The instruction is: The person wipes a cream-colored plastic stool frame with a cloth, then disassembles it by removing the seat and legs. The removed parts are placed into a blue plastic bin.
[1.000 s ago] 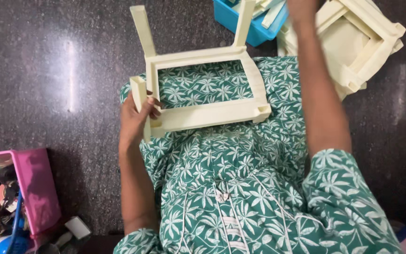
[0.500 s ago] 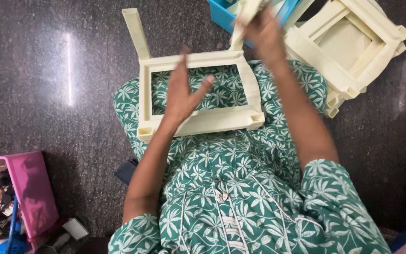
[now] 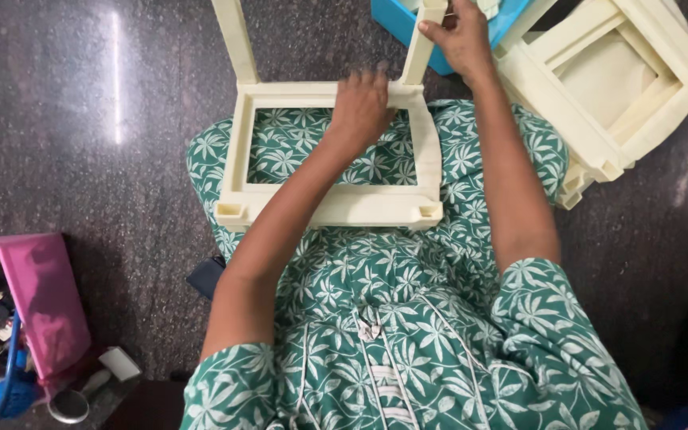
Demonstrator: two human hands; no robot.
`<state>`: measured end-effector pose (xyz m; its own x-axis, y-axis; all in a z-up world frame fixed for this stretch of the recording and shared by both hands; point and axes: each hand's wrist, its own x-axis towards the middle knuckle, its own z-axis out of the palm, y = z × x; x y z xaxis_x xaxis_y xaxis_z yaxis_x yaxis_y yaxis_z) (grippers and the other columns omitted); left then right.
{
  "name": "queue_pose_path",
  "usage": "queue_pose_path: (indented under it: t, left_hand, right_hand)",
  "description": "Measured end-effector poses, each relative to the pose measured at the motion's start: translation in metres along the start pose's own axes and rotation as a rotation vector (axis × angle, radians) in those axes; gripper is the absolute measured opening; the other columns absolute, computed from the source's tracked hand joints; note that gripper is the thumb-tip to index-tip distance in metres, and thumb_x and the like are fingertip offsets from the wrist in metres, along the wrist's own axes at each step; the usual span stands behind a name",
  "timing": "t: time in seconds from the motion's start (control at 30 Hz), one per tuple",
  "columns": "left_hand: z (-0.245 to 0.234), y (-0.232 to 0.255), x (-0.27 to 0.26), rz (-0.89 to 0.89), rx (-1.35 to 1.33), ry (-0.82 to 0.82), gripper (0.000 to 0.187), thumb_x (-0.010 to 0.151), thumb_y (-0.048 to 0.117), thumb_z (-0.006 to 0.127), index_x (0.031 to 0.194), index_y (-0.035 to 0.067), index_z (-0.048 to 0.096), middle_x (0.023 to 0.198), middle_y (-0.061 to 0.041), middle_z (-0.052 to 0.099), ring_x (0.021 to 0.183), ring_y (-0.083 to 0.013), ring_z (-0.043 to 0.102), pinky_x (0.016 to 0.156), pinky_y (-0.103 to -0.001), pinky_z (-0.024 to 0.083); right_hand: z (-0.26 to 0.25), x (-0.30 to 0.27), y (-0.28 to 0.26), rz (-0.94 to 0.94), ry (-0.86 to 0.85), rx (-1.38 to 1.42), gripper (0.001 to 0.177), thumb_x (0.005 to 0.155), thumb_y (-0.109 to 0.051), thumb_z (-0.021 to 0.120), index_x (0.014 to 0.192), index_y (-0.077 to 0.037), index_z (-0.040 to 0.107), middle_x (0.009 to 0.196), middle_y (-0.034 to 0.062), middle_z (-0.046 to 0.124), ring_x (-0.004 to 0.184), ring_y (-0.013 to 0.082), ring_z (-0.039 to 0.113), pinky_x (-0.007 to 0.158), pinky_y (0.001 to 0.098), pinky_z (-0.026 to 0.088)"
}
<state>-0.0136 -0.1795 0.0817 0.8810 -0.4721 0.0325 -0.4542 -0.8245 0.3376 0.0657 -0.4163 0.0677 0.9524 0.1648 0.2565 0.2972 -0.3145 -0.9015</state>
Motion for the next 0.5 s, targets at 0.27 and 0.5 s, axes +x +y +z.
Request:
queue_pose_path:
  t: [0.27,0.5]
  left_hand:
    - [0.064,0.002,0.045,-0.098,-0.096,-0.047,0.069,0.098,0.061,0.056,0.136,0.003,0.057,0.133,-0.020,0.061,0.124,-0.0377,0.053,0.114,-0.058,0.032]
    - [0.086,-0.015,0.033,-0.130,0.030,-0.139,0.066,0.095,0.060,0.060,0.129,0.004,0.061,0.120,-0.020,0.062,0.118,-0.0378,0.053,0.111,-0.063,0.028]
  right_hand:
    - [-0.007,-0.027,-0.014,-0.012,0.003,0.289,0.029,0.107,-0.005,0.078,0.130,0.002,0.064,0.117,0.0033,0.071,0.109,0.0130,0.069,0.096,0.0296,0.058]
    - [-0.078,-0.001,0.103,-0.114,0.542,0.620,0.028,0.107,-0.013,0.066,0.132,-0.010,0.054,0.103,0.0033,0.058,0.094,0.0165,0.054,0.087,0.0347,0.049]
